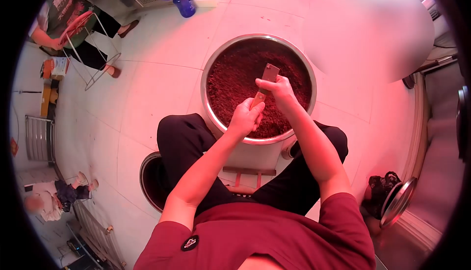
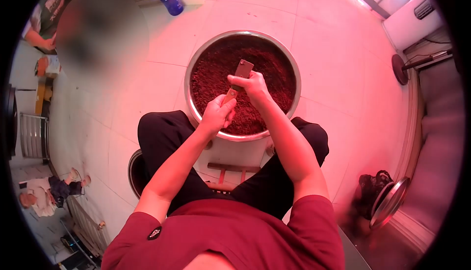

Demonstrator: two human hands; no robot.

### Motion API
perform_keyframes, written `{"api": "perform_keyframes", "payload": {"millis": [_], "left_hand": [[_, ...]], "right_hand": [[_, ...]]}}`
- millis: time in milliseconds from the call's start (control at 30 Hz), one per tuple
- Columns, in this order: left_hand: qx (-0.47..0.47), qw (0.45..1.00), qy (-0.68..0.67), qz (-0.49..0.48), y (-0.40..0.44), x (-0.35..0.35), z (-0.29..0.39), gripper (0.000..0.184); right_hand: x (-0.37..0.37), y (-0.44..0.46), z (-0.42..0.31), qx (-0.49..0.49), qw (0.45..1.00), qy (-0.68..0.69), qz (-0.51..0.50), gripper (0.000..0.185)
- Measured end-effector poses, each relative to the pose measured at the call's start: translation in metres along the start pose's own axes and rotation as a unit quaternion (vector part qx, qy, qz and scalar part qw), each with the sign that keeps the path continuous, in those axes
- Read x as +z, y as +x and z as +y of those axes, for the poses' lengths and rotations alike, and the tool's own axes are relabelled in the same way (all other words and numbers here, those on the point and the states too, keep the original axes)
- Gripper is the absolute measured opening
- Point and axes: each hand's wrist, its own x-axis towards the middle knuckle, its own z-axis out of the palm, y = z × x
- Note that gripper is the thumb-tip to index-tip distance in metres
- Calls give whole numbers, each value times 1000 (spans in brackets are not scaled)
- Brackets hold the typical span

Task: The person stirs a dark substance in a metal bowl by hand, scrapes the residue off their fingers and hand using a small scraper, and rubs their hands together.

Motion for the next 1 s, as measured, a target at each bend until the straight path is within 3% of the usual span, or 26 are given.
{"api": "perform_keyframes", "payload": {"millis": [200, 333, 433, 700, 733, 800, 833, 933, 1000], "left_hand": [[7, 999, 43, -4, -21, 14, 10, 20], [-1, 999, 51, 7, -30, 8, 9, 20], [18, 999, 47, -13, -41, 0, 6, 19], [15, 997, 66, 47, -26, -17, 10, 20], [2, 996, 68, 58, -23, -15, 10, 20], [-18, 995, 78, 61, -19, -12, 6, 21], [-25, 994, 86, 54, -17, -11, 2, 21], [-45, 991, 120, 29, -15, -5, -4, 22], [-56, 983, 172, 34, -8, -2, -9, 23]], "right_hand": [[-10, 10, -5, -51, 993, 57, 89, 22], [-12, 20, 3, -73, 992, 62, 84, 26], [-24, 33, 14, -43, 988, 62, 137, 25], [-7, 17, 14, -38, 989, 76, 117, 17], [-6, 19, 16, -114, 982, 1, 151, 19], [-3, 22, 12, -262, 929, -147, 215, 23], [-2, 18, 7, -248, 931, -180, 199, 33], [7, 6, -2, -443, 751, -443, 207, 40], [14, 1, 1, -449, 735, -477, 174, 46]]}}
